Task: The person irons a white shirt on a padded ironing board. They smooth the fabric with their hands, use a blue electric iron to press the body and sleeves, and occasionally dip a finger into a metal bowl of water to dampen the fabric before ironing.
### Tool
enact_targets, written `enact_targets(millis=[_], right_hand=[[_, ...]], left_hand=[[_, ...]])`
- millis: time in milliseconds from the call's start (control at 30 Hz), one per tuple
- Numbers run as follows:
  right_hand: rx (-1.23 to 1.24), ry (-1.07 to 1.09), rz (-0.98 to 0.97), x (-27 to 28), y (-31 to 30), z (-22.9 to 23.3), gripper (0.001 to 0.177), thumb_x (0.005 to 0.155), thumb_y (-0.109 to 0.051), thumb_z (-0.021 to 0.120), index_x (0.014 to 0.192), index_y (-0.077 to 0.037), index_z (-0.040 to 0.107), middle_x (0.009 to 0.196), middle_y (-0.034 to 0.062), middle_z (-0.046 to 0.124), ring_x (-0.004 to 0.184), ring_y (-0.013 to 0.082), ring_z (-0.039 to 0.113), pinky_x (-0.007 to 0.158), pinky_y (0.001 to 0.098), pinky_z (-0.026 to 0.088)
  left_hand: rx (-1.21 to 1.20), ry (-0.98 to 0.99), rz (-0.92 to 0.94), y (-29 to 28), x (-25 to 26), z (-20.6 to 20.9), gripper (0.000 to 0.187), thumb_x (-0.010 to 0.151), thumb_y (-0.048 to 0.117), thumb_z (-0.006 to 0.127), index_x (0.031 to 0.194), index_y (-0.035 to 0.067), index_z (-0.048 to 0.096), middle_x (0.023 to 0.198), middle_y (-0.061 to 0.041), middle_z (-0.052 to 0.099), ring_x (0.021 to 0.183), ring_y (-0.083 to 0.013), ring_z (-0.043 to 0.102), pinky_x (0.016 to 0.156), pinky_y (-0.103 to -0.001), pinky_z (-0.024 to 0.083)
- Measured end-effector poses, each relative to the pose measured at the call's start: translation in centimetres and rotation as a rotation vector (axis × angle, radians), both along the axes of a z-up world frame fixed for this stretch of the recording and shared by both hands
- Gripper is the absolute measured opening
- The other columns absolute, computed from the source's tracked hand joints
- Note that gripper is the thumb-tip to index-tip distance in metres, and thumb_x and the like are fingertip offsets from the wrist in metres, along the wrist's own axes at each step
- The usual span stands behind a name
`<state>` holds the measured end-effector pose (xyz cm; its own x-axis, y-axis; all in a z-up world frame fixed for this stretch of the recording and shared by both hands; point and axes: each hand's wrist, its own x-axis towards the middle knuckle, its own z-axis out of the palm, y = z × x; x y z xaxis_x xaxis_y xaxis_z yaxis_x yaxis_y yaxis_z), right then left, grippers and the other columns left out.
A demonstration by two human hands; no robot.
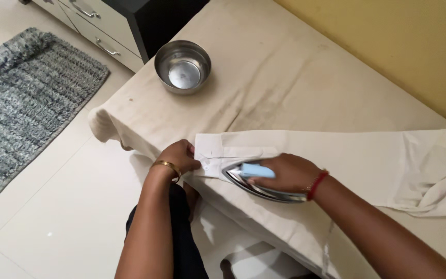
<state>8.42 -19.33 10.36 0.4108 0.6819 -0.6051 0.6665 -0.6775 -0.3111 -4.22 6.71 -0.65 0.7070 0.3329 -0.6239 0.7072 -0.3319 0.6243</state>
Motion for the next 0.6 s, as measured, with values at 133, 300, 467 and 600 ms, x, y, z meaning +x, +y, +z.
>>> enact_targets(millis=[133, 300, 467, 600], right_hand=[[-0.061, 0.023, -0.040, 0.2, -1.5, 0.6, 0.058, 0.080, -0.068, 0.059, 0.112, -0.023, 0.076, 0.093, 0.0105, 0.079, 0.086, 0.0318, 0.074, 0.081, 0.0433, 0.057], [-0.025, -0.021, -0.002, -0.4, 0.0, -1.4, 0.059, 0.083, -0.069, 0.060, 0.111, -0.020, 0.076, 0.093, 0.0133, 0.078, 0.087, 0.0329, 0.073, 0.081, 0.0444, 0.056], [-0.042, 0.015, -0.018, -0.1, -1.6, -1.0, 0.060, 0.077, -0.069, 0.064, 0.106, -0.019, 0.077, 0.091, 0.0124, 0.078, 0.083, 0.0321, 0.074, 0.080, 0.0436, 0.057], [-0.130, -0.024, -0.050, 0.3, -2.1, -0.4, 0.063, 0.079, -0.072, 0.063, 0.100, -0.015, 0.079, 0.090, 0.0138, 0.078, 0.084, 0.0320, 0.074, 0.080, 0.0425, 0.057]], left_hand=[[0.101, -0.012, -0.061, -0.2, 0.0, 0.2, 0.044, 0.069, 0.020, 0.084, 0.108, 0.008, 0.066, 0.104, -0.012, 0.075, 0.098, -0.0264, 0.071, 0.088, -0.035, 0.054], [0.079, -0.020, -0.067, 0.0, -0.1, -0.8, 0.044, 0.069, 0.019, 0.082, 0.108, 0.007, 0.066, 0.101, -0.014, 0.076, 0.096, -0.0285, 0.073, 0.087, -0.037, 0.056], [0.123, -0.082, -0.064, 0.3, -0.2, -1.4, 0.047, 0.068, 0.020, 0.085, 0.109, 0.008, 0.065, 0.100, -0.014, 0.074, 0.096, -0.0284, 0.070, 0.087, -0.036, 0.055], [0.075, -0.102, -0.057, 0.3, -0.4, -1.4, 0.046, 0.067, 0.020, 0.084, 0.107, 0.008, 0.066, 0.099, -0.013, 0.075, 0.095, -0.0276, 0.073, 0.086, -0.036, 0.056]])
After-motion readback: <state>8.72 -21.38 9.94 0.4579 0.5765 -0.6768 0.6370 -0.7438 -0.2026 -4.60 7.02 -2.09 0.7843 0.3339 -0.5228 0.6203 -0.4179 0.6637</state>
